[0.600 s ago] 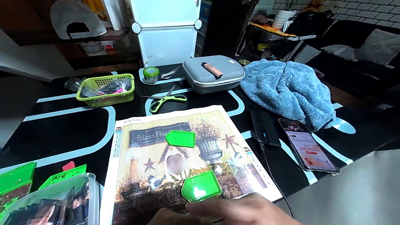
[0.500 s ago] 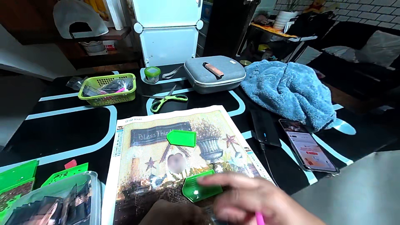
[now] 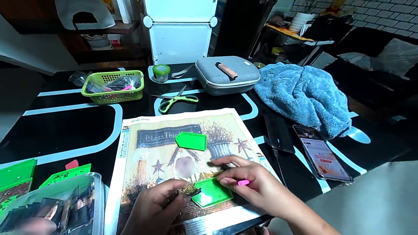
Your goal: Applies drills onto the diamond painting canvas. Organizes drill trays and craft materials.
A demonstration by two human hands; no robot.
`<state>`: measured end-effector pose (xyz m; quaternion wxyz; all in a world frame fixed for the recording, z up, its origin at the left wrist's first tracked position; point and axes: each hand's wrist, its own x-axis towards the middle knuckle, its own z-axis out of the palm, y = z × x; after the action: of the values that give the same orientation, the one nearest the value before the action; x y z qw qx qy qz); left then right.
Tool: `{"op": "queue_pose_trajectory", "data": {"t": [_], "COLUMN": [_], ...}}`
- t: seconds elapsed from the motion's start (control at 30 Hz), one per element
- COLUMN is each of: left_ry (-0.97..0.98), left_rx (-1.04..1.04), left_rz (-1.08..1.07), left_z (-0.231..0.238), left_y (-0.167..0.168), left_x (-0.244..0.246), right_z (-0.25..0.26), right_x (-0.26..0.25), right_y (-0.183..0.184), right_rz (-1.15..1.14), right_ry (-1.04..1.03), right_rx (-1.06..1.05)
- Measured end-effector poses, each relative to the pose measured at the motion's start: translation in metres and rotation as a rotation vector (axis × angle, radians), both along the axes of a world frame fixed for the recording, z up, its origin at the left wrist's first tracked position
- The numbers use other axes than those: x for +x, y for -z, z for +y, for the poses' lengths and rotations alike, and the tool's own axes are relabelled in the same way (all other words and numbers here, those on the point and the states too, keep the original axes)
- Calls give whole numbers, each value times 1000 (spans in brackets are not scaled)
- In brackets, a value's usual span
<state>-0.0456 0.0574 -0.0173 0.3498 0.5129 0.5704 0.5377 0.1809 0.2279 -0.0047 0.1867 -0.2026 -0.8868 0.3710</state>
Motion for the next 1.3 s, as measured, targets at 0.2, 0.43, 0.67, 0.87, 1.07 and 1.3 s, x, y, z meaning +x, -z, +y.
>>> {"op": "queue_pose_trajectory", "data": {"t": [0.2,0.43,0.67,0.87,1.07,1.3], "left_ry": [-18,-23,-15,-3,17,13], "left_rx": [-25,-48,-48,-8,17,8], "left_rz": [-6,-58,-77,-68,-66,-71], "left_z": [2,3,2,2,3,3], "left_y": [4,1,3,6,8,7], "left_x": [2,2,1,0,-1,0], "right_z": [-4,0,-11,-31,-34,-34], "right_x": [-2,11,10,2,3,2], "right_y": [0,-9,17,35,38,39], "right_rz": [74,346,468,478,444,393], "right_ry": [35,298,224,110,95,95], "right_rx": [-92,-304,-734,-176,-74,20]}}
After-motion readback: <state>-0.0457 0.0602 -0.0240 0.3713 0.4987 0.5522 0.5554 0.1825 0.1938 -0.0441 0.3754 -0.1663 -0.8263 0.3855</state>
